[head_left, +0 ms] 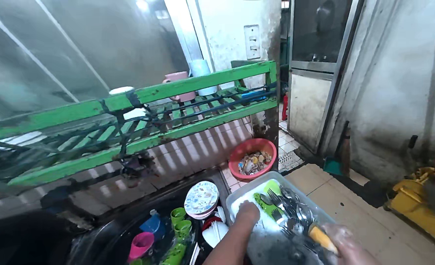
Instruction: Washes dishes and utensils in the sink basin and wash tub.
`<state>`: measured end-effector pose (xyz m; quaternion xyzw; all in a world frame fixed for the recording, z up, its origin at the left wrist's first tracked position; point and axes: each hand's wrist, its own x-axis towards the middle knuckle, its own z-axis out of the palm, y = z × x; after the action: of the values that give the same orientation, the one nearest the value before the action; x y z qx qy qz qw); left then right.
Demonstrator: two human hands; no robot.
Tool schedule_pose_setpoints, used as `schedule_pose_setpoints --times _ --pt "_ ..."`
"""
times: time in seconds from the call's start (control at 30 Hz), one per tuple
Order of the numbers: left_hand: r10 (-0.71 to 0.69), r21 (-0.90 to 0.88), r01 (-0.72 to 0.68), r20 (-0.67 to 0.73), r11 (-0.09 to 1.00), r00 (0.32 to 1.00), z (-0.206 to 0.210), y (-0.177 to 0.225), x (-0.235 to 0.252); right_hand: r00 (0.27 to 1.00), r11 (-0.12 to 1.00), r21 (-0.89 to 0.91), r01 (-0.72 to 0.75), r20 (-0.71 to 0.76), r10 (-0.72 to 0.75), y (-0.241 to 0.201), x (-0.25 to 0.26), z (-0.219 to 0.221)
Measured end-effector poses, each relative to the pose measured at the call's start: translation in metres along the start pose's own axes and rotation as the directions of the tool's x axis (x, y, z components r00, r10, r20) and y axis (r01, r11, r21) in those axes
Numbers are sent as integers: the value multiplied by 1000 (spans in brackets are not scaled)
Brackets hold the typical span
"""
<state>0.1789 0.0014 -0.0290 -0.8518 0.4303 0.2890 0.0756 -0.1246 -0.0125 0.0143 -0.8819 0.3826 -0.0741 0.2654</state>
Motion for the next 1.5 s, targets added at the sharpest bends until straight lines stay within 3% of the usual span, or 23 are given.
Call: schedule_pose_setpoints --times 0.13,0.23,0.27,0.33,0.37,0.43,0.7,0.93,1.1,1.23,1.33,1.43,1.5 --pt "-15 -132 12 -20 991 1000 -5 0 2 988 992 -126 20 152 -1 -3 8 8" --pt "50 -331 -84 -111 940 993 -5 -4 8 976 993 -118 0 217 26 -2 11 8" --pt "-2 -537 -92 -172 839 985 1 -6 14 974 994 -112 -5 223 30 -2 12 9" --pt "-135 -861 -111 -203 497 970 12 -6 26 971 993 -114 -28 231 54 -2 13 11" --pt "-161 -924 -125 -194 360 968 13 -6 26 967 991 -125 -42 243 72 -4 12 10" --pt "-166 -966 -120 -160 228 973 11 -6 24 957 985 -162 -60 271 103 -5 13 9" --pt "-154 -973 15 -21 230 988 11 -8 29 959 981 -186 -53 263 102 -2 14 11" --pt "-173 -993 -60 -77 102 982 10 -3 24 959 979 -189 -76 254 123 -2 13 12" --pt "-105 -982 -81 -100 169 989 7 -1 17 955 973 -210 -97 255 151 -8 13 9" --pt "-6 -963 -233 -235 133 972 8 -3 24 951 973 -194 -125 256 173 -10 12 7" --pt "-8 -957 -275 -277 87 961 1 -7 12 967 986 -145 -82 228 114 -5 11 9" --pt "37 -947 -276 -273 166 961 -11 -16 -1 964 984 -157 -86 238 122 -4 16 12" --pt "164 -907 -296 -256 301 952 -21 -28 -14 975 989 -139 -47 211 76 -1 15 15"
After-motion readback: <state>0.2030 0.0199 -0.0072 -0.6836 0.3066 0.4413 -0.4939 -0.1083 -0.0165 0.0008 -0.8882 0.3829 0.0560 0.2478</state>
